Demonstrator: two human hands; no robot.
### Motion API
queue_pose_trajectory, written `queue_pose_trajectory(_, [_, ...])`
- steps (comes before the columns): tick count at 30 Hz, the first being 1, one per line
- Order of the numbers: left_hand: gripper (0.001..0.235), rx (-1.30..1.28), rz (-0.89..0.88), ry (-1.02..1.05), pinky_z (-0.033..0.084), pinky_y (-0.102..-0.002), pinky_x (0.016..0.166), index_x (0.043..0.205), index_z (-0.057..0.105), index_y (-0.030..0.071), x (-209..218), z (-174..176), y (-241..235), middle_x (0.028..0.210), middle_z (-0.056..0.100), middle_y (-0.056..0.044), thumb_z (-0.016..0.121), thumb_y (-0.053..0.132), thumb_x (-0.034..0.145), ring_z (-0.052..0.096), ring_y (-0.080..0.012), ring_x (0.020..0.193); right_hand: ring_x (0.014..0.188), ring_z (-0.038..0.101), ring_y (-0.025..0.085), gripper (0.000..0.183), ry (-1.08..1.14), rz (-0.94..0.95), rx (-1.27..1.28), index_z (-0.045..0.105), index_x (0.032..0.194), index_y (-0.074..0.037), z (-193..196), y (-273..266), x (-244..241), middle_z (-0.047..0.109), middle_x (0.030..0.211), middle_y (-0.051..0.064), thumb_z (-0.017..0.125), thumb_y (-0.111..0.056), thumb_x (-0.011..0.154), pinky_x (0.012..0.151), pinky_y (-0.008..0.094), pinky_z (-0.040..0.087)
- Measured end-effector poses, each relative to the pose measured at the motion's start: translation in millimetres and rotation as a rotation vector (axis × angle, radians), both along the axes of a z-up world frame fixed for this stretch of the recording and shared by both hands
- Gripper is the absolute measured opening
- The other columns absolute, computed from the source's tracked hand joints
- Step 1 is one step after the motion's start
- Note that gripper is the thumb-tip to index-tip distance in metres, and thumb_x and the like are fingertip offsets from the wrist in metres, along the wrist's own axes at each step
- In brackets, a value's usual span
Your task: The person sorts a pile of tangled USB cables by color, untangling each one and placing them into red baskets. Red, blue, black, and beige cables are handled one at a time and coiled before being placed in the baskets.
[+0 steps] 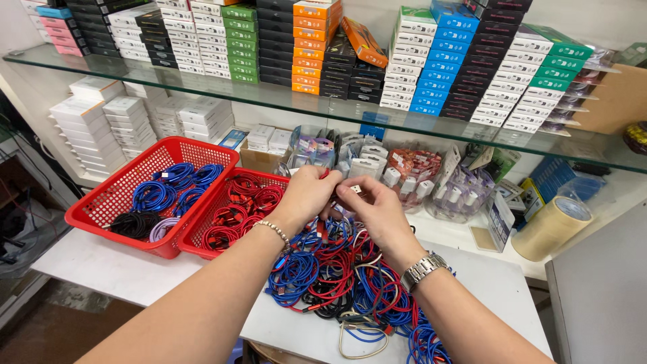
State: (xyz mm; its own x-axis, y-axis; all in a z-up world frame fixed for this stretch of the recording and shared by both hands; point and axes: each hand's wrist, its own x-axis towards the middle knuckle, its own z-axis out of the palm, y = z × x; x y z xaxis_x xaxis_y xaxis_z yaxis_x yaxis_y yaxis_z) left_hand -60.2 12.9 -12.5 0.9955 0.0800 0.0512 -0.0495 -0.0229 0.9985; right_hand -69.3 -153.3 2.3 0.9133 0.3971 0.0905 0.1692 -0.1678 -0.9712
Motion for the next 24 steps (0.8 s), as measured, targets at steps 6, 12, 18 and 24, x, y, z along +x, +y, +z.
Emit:
queue_pose_trajectory(6, [0.031, -0.227, -0.207, 0.182, 0.064, -0.037, 0.051, 0.081, 0.065, -0.008, -12, 21, 12, 0.064, 0.069, -0.017, 0.058, 0.021, 0.089, 0.042, -0.0124, 0.033, 0.107, 0.068, 0.014, 0.044, 0.432, 0.36, 0.332, 0.058, 0.13, -0.009, 8, -12, 4, 0.068, 0.12, 0.005, 0.068, -0.024, 0.09, 0.099, 0.03, 0.054])
queue_pose_trajectory(12, [0.032, -0.031, -0.014, 0.076, 0.047, -0.03, 0.05, 0.091, 0.071, -0.004, -25, 13, -4, 0.074, 0.071, -0.011, 0.068, 0.027, 0.091, 0.059, -0.0123, 0.048, 0.1, 0.069, 0.017, 0.029, 0.494, 0.39, 0.352, 0.063, 0.118, -0.006, -13, -14, 21, 0.072, 0.106, 0.006, 0.07, -0.023, 0.096, 0.094, 0.032, 0.055])
queue_pose_trajectory(18, [0.032, -0.065, -0.371, 0.232, 0.053, -0.031, 0.083, 0.12, 0.065, 0.014, -28, 3, 12, 0.098, 0.074, 0.003, 0.067, 0.023, 0.089, 0.069, -0.0047, 0.093, 0.092, 0.069, 0.011, 0.026, 0.562, 0.228, 0.285, 0.067, 0.116, -0.013, -21, -32, 29, 0.073, 0.099, 0.002, 0.072, -0.024, 0.092, 0.082, 0.029, 0.055])
queue_pose_trajectory(24, [0.032, 0.044, -0.192, 0.15, 0.057, -0.039, 0.083, 0.122, 0.064, 0.009, -13, -26, 6, 0.091, 0.075, -0.004, 0.067, 0.014, 0.09, 0.071, -0.0164, 0.086, 0.085, 0.071, 0.013, 0.031, 0.36, -0.029, -0.007, 0.06, 0.118, -0.009, -15, -16, 20, 0.074, 0.095, 0.005, 0.07, -0.026, 0.095, 0.073, 0.03, 0.056])
